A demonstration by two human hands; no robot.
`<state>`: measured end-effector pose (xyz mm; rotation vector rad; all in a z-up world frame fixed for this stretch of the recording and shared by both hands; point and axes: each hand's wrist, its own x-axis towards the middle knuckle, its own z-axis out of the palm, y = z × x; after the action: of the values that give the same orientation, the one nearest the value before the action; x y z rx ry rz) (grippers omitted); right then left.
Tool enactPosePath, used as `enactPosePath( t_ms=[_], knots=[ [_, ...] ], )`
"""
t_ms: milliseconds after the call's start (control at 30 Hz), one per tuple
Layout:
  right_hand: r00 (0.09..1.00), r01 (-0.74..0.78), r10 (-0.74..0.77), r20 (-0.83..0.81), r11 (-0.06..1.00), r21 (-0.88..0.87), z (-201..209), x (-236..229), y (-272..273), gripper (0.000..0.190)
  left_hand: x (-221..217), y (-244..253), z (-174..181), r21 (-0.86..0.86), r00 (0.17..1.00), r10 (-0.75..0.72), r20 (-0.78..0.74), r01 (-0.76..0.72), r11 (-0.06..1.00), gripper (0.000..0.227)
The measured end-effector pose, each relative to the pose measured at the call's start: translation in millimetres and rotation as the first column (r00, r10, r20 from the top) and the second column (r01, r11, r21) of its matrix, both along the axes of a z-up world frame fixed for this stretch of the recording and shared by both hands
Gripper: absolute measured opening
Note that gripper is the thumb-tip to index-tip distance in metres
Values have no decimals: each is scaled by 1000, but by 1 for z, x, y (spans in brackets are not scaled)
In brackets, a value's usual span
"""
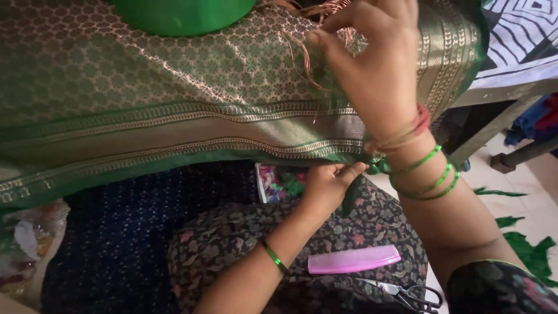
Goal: The person is tying tassels and performing intricate thread work on the border of a green saree.
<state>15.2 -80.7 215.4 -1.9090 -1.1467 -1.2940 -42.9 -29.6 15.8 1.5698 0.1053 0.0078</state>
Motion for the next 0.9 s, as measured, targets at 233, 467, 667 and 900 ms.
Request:
enactPosePath(
  t_ms=[233, 467, 667, 900],
  knots=[
    [976, -36, 42, -212, 999, 32, -18, -19, -16, 10, 6, -2, -19, -181, 985, 23, 174, 9, 984, 24],
    [923, -35, 100, -372, 983, 178, -45, -58, -46, 16, 6, -7, -30, -268, 966, -6, 257, 77, 960, 23],
    [891, 46, -4, -455, 996, 80, -119, -93, -85, 18, -8, 1, -10, -267, 996, -43, -81, 19, 963, 23],
    [728, 85, -3, -686, 993, 86, -167, -101, -121, 17, -9, -5, -22, -677, 990, -137, -28, 82, 732, 23]
  ],
)
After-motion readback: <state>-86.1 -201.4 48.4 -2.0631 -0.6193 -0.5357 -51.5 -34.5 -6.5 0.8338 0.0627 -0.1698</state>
